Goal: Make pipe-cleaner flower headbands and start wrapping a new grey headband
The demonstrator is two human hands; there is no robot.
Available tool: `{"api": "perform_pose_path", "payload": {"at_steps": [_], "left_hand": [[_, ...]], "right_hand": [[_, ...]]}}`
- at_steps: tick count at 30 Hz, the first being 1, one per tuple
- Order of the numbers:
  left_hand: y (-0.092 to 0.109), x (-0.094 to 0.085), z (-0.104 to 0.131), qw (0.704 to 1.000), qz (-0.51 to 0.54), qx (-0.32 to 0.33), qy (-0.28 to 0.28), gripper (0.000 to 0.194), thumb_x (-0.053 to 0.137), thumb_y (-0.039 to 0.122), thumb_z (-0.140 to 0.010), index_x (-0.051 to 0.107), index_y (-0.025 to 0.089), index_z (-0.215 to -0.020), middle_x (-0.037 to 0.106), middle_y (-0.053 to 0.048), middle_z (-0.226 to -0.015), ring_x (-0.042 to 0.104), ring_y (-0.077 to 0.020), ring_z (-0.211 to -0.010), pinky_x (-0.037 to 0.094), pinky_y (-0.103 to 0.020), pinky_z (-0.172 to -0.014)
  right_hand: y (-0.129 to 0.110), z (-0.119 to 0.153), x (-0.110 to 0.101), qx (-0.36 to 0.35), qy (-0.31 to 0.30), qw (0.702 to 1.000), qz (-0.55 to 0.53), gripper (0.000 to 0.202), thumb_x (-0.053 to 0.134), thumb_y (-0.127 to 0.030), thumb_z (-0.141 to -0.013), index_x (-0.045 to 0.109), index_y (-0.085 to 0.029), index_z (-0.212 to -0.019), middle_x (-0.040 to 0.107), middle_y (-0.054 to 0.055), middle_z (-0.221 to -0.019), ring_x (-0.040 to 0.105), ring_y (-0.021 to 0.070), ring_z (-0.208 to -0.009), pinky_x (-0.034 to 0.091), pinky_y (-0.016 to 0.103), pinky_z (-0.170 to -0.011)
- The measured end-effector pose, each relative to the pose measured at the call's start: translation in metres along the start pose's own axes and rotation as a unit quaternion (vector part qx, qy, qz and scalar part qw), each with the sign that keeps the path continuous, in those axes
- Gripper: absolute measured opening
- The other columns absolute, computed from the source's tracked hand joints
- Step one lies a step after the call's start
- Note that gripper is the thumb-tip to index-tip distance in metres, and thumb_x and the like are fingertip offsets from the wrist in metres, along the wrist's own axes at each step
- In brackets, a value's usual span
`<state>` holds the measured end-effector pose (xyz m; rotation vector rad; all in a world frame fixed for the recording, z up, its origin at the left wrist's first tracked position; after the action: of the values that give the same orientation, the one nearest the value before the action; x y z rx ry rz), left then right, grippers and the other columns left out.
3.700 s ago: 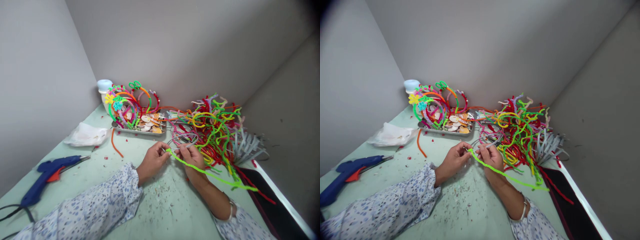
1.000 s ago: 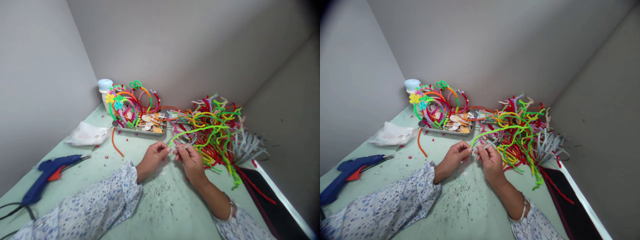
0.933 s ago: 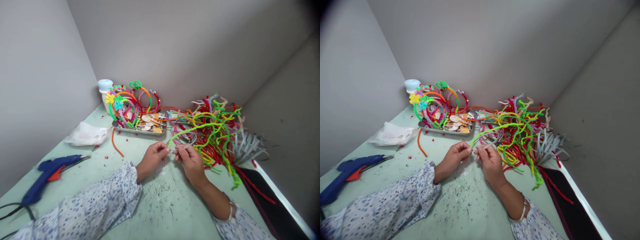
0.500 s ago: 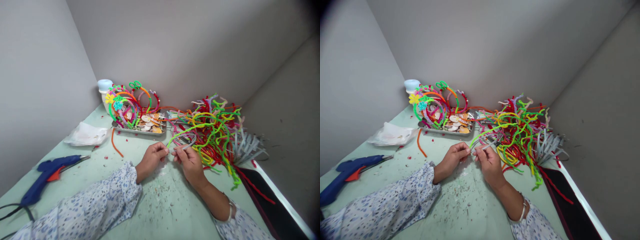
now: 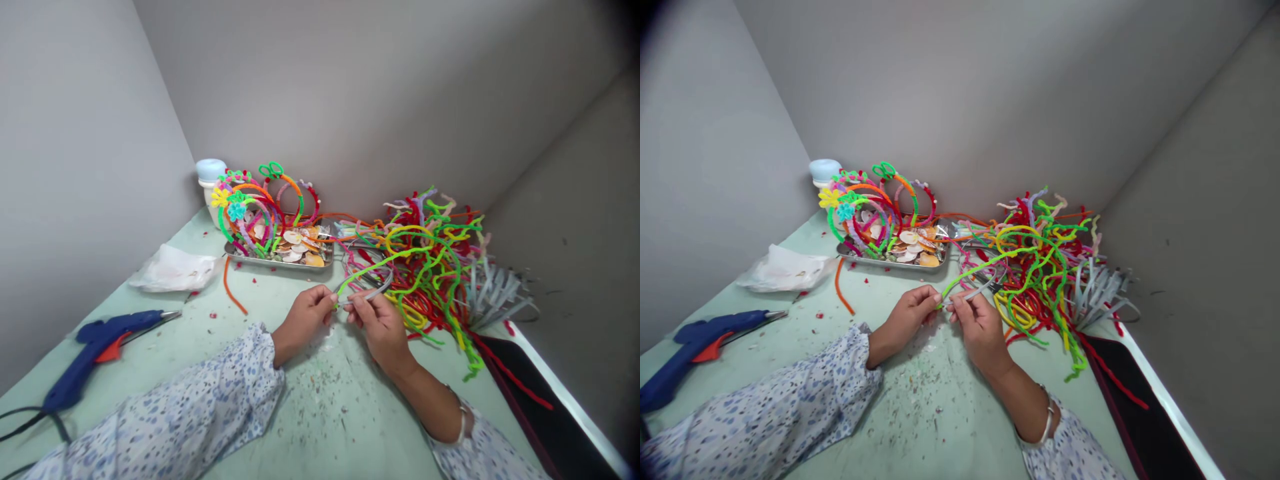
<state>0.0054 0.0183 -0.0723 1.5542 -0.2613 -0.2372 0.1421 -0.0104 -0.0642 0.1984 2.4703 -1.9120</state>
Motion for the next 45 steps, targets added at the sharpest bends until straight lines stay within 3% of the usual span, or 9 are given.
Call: {"api": "perform_pose_path", "payload": {"at_steps": [10, 15, 22, 30, 45], "left_hand": [[-0.003, 0.002, 0.001, 1.000, 0.019, 0.002, -0.010, 0.028, 0.051, 0.043, -0.082, 0.051, 0.016, -0.073, 0.047, 0.004, -0.051, 0.042, -0.0081, -0.045, 0.032, -0.021, -0.047], [0.005, 0.001, 0.005, 0.999, 0.041, 0.024, 0.025, 0.024, 0.057, 0.035, -0.078, 0.051, 0.019, -0.094, 0.054, 0.003, -0.073, 0.045, -0.0062, -0.049, 0.036, -0.019, -0.048], [0.008, -0.002, 0.008, 0.995, -0.058, 0.052, 0.066, 0.018, 0.061, 0.031, -0.076, 0.056, 0.019, -0.087, 0.044, 0.007, -0.053, 0.038, -0.0067, -0.045, 0.030, -0.019, -0.047], [0.016, -0.006, 0.009, 0.981, -0.123, 0.111, 0.105, 0.015, 0.064, 0.029, -0.074, 0.066, 0.018, -0.084, 0.056, 0.001, -0.070, 0.044, -0.0081, -0.053, 0.035, -0.021, -0.051], [0.022, -0.007, 0.011, 0.966, -0.159, 0.158, 0.126, 0.014, 0.066, 0.026, -0.074, 0.071, 0.018, -0.085, 0.064, -0.002, -0.079, 0.047, -0.0075, -0.055, 0.039, -0.020, -0.052]], "right_hand": [[0.002, -0.002, -0.002, 0.016, 0.030, 0.999, -0.010, 0.026, 0.055, -0.045, -0.083, 0.062, -0.020, -0.085, 0.065, 0.002, -0.070, 0.053, 0.0142, -0.057, 0.042, 0.026, -0.053], [0.001, -0.004, -0.003, 0.034, 0.050, 0.997, -0.040, 0.025, 0.056, -0.043, -0.084, 0.061, -0.019, -0.086, 0.065, 0.002, -0.072, 0.052, 0.0121, -0.056, 0.041, 0.024, -0.051], [0.002, -0.005, -0.003, 0.034, 0.055, 0.996, -0.058, 0.025, 0.057, -0.043, -0.083, 0.060, -0.019, -0.085, 0.065, 0.001, -0.072, 0.054, 0.0115, -0.056, 0.041, 0.022, -0.049], [-0.001, -0.005, -0.002, 0.037, 0.043, 0.996, -0.069, 0.022, 0.056, -0.040, -0.084, 0.060, -0.019, -0.083, 0.065, 0.000, -0.070, 0.053, 0.0103, -0.056, 0.041, 0.022, -0.050], [0.000, -0.006, -0.002, 0.039, 0.034, 0.994, -0.096, 0.022, 0.054, -0.040, -0.086, 0.060, -0.018, -0.084, 0.064, 0.001, -0.072, 0.054, 0.0103, -0.057, 0.041, 0.022, -0.051]]}}
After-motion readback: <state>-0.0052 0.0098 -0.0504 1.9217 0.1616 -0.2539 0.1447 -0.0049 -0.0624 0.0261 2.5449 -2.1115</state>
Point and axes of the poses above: each hand's wrist, its own z-axis away from the middle knuckle, its own x-axis out of the palm, y = z × x, the point moved 5 cm from there along -z, towards the middle knuckle
